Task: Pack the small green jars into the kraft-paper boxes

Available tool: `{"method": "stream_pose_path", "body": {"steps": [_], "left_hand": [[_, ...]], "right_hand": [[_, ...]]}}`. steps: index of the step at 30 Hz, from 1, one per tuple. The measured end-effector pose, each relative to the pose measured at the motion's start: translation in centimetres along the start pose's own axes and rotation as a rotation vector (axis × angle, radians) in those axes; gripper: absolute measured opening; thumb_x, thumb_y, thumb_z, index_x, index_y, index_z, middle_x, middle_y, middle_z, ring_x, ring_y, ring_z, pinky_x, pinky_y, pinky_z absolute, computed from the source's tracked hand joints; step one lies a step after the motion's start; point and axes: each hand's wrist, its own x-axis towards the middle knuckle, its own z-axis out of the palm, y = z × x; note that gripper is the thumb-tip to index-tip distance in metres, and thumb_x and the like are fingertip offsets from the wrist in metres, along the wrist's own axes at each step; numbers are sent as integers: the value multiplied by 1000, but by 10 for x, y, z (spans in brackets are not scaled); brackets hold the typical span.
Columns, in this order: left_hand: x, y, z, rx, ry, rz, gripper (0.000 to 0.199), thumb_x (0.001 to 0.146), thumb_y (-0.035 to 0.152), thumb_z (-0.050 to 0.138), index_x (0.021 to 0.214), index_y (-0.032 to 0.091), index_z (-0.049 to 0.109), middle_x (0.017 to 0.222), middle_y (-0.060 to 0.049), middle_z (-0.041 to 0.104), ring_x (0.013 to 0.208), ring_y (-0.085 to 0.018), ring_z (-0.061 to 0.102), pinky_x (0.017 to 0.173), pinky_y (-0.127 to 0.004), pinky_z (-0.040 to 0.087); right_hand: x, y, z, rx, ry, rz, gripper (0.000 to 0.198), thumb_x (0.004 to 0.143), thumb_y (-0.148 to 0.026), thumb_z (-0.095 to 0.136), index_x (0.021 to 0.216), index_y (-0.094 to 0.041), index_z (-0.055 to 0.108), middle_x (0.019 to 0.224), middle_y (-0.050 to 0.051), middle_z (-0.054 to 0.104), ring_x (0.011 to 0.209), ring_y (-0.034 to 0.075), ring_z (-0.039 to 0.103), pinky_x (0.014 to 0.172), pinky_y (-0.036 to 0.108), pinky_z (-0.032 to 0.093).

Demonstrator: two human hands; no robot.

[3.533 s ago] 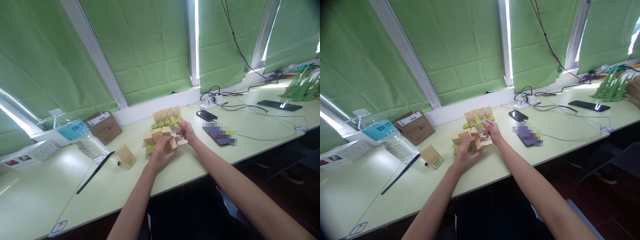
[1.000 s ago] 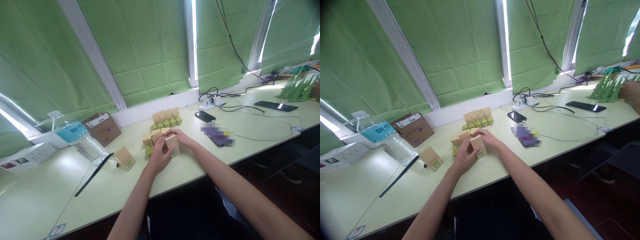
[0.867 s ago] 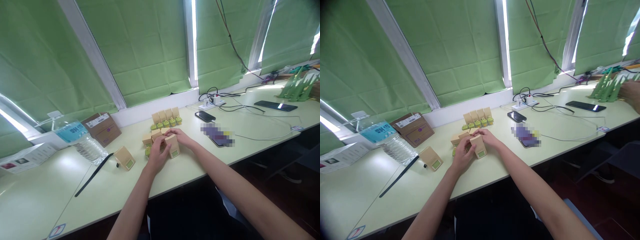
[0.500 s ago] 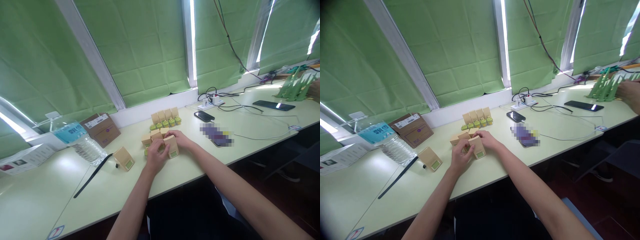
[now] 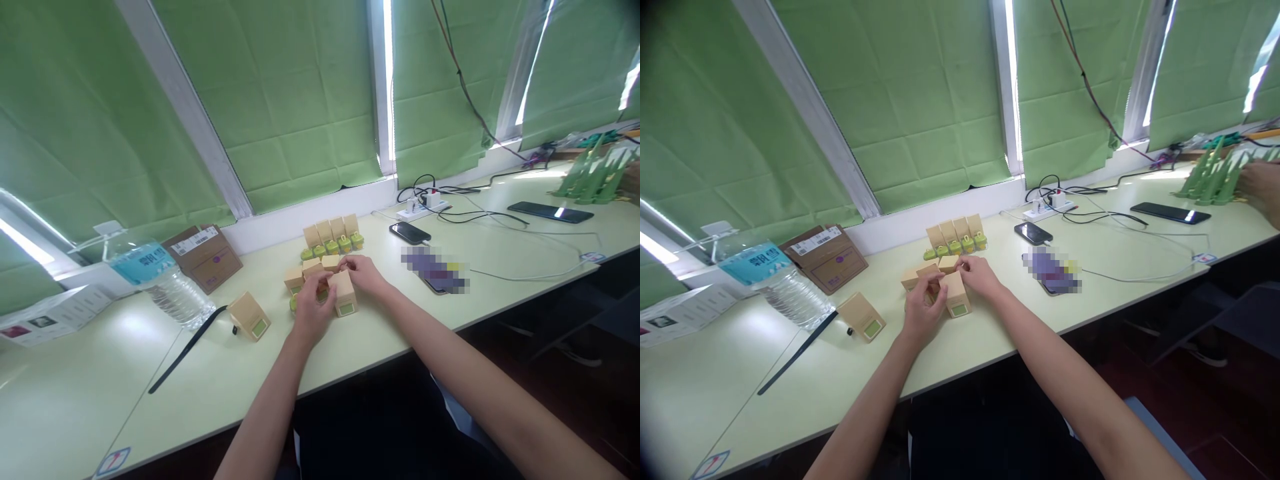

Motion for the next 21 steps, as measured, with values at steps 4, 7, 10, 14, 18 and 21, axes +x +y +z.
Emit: {"method": "stream_pose_path", "body": {"steps": [4,7,10,14,18,21], "left_hand": [[1,-1,0,28,-11,24,21,90,24,57,108,18,64,94,-5,68,79,-15,62,74,-28,53],[1,-2,0,64,-10,49,20,91,24,57,108,18,65,97,-6,64,83,-15,62,77,-29,53],[0,-3,1,88,19,72,20,92,24,55,108,19,66,107,-8,61,96,-18,62,83,-32,54],[0,-5,2,92,7,95,21,94,21,52,110,20,66,114,-9,63,110,-20,61,92,-35,52],[-1,-8,2,70,-56,80,23,96,19,48,110,20,66,113,-8,66,107,-18,62,93,-33,52],[-2,-9,3,67,-89,72,23,97,18,46,109,20,66,109,-7,67,104,-18,62,92,-33,51]], "right_hand": [[-1,-4,-3,95,117,-3,22,88,-30,48,76,-20,64,59,-2,58,55,13,52,57,26,40],[-3,-9,-4,159,88,-119,30,91,-37,47,68,-20,55,63,-1,58,60,13,52,58,25,40],[-6,-12,-3,131,6,-195,29,89,-39,51,68,-19,52,67,-1,56,65,13,51,58,24,38],[-7,-13,-1,73,-40,-203,28,87,-37,54,66,-18,51,66,-1,54,67,13,49,61,25,38],[-7,-14,0,17,-63,-168,25,86,-34,54,67,-18,54,67,-1,57,67,13,50,63,26,38],[-7,-13,0,-8,-109,-123,19,86,-31,53,73,-18,58,72,-1,60,68,14,51,64,26,38]]}}
